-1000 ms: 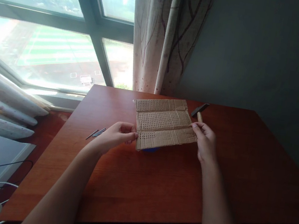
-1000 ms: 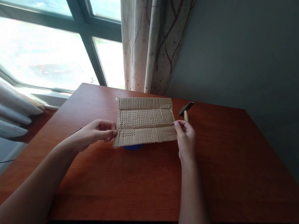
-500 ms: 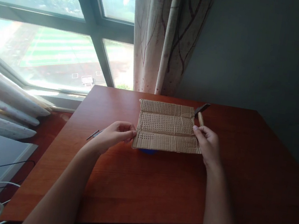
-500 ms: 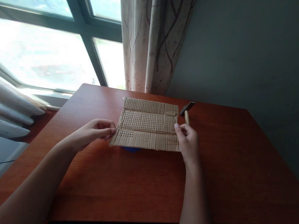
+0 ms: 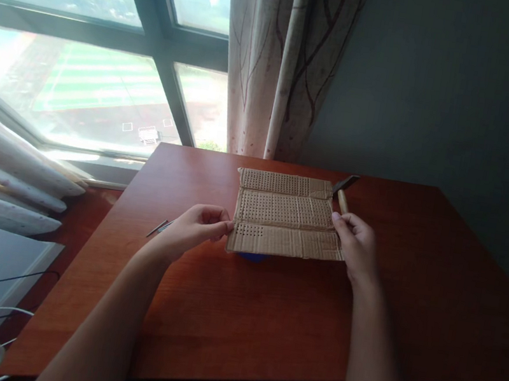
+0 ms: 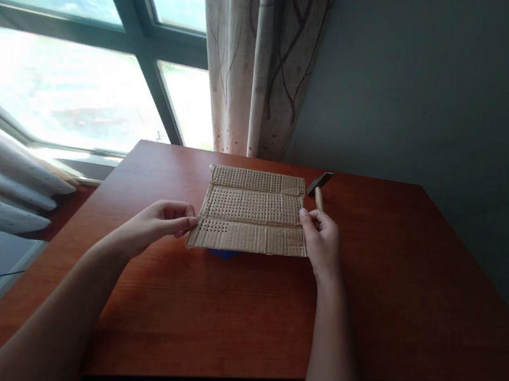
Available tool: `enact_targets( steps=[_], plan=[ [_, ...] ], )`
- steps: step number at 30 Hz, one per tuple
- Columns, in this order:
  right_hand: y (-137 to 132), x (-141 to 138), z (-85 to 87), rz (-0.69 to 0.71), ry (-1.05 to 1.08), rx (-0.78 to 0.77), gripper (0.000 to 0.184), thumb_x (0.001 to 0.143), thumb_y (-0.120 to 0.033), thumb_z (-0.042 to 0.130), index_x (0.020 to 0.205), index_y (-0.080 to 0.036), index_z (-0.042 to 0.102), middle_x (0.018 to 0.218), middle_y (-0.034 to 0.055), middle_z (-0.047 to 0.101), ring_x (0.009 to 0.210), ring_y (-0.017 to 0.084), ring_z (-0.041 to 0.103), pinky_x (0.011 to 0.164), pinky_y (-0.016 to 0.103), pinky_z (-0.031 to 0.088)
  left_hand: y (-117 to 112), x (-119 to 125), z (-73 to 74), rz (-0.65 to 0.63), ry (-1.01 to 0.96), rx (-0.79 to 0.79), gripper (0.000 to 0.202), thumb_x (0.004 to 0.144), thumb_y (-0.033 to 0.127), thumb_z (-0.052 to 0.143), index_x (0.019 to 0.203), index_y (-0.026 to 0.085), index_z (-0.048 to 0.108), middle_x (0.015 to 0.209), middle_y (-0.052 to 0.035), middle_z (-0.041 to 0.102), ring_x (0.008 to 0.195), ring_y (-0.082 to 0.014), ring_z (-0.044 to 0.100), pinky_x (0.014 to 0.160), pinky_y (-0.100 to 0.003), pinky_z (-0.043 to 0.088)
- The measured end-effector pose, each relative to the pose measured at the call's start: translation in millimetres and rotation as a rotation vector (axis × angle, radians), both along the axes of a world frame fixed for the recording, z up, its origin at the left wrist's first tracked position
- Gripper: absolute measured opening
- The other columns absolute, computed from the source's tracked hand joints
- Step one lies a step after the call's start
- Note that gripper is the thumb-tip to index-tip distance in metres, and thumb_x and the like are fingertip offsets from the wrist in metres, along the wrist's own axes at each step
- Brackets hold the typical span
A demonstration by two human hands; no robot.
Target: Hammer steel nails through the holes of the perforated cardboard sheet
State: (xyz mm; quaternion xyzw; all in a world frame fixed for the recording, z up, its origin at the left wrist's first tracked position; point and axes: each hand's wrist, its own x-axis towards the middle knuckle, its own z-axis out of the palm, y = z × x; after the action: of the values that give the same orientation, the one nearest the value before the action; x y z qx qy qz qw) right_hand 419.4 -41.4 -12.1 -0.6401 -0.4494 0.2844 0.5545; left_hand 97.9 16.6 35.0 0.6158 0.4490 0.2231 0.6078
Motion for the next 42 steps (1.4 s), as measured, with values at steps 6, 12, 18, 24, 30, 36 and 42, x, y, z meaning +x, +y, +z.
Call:
enact_targets(
  steps=[6,12,18,24,30,36,42],
  plan=[
    [-2,2,2.8,0.026,-0.047,-0.007,0.040,0.085,-0.047,0.066,0.062,-0.021,0.047,0.057,-0.0059,0.034,0.056,0.011,0.031,0.052,0.026,0.026,1,0,-1.6,-0.014,0.000,-0.010,0.038,0.076,0.048,0.071,0.065,0.015,0.057,0.060,0.0033,0.049,0.060,-0.0103,0.042,0.059,-0.023,0.029],
    [-3,4,3.9,0.017,-0.080,-0.011,0.039,0.086,-0.045,0.065,0.060,-0.021,0.047,0.056,-0.0059,0.033,0.055,0.011,0.030,0.051,0.027,0.023,0,1,-2.1,-0.004,0.010,0.003,0.038,0.077,0.048,0.070,0.065,0.015,0.057,0.059,0.0033,0.049,0.060,-0.0103,0.042,0.058,-0.023,0.029],
    [-2,4,3.1,0.007,-0.116,-0.031,0.039,0.085,-0.046,0.064,0.062,-0.020,0.048,0.057,-0.0055,0.037,0.054,0.011,0.034,0.051,0.026,0.026,1,2,-3.8,-0.010,0.013,-0.006,0.036,0.075,0.047,0.071,0.065,0.015,0.057,0.060,0.0032,0.049,0.060,-0.0104,0.041,0.058,-0.023,0.028],
    [-1,9,3.2,-0.070,-0.201,0.022,0.029,0.087,-0.044,0.063,0.072,-0.019,0.060,0.062,-0.0025,0.053,0.059,0.014,0.050,0.055,0.026,0.037,1,2,-5.7,-0.016,0.016,-0.007,0.035,0.076,0.046,0.070,0.066,0.016,0.055,0.060,0.0033,0.049,0.060,-0.0104,0.042,0.058,-0.023,0.029],
    [-4,-19,32.3,-0.087,-0.578,0.317,0.012,0.092,-0.028,0.058,0.091,-0.021,0.068,0.104,0.0071,0.071,0.100,0.022,0.066,0.083,0.037,0.054,-1,3,-5.5,-0.029,0.028,-0.002,0.036,0.077,0.047,0.069,0.065,0.016,0.054,0.060,0.0029,0.050,0.060,-0.0109,0.043,0.059,-0.024,0.030],
    [4,-80,42.7,0.391,-0.809,0.230,0.031,0.096,-0.028,0.055,0.124,-0.023,0.066,0.138,0.0098,0.062,0.127,0.026,0.057,0.109,0.047,0.047,-1,4,-5.2,-0.046,0.005,0.000,0.036,0.077,0.048,0.070,0.066,0.016,0.055,0.061,0.0027,0.050,0.061,-0.0118,0.045,0.060,-0.025,0.033],
    [12,-94,33.0,0.462,-0.947,0.210,0.035,0.096,-0.031,0.055,0.128,-0.023,0.067,0.142,0.0090,0.060,0.135,0.028,0.050,0.115,0.052,0.039,-1,4,-6.5,-0.038,-0.016,-0.009,0.035,0.076,0.047,0.070,0.066,0.016,0.057,0.061,0.0024,0.052,0.061,-0.0120,0.046,0.060,-0.024,0.035]
  ],
)
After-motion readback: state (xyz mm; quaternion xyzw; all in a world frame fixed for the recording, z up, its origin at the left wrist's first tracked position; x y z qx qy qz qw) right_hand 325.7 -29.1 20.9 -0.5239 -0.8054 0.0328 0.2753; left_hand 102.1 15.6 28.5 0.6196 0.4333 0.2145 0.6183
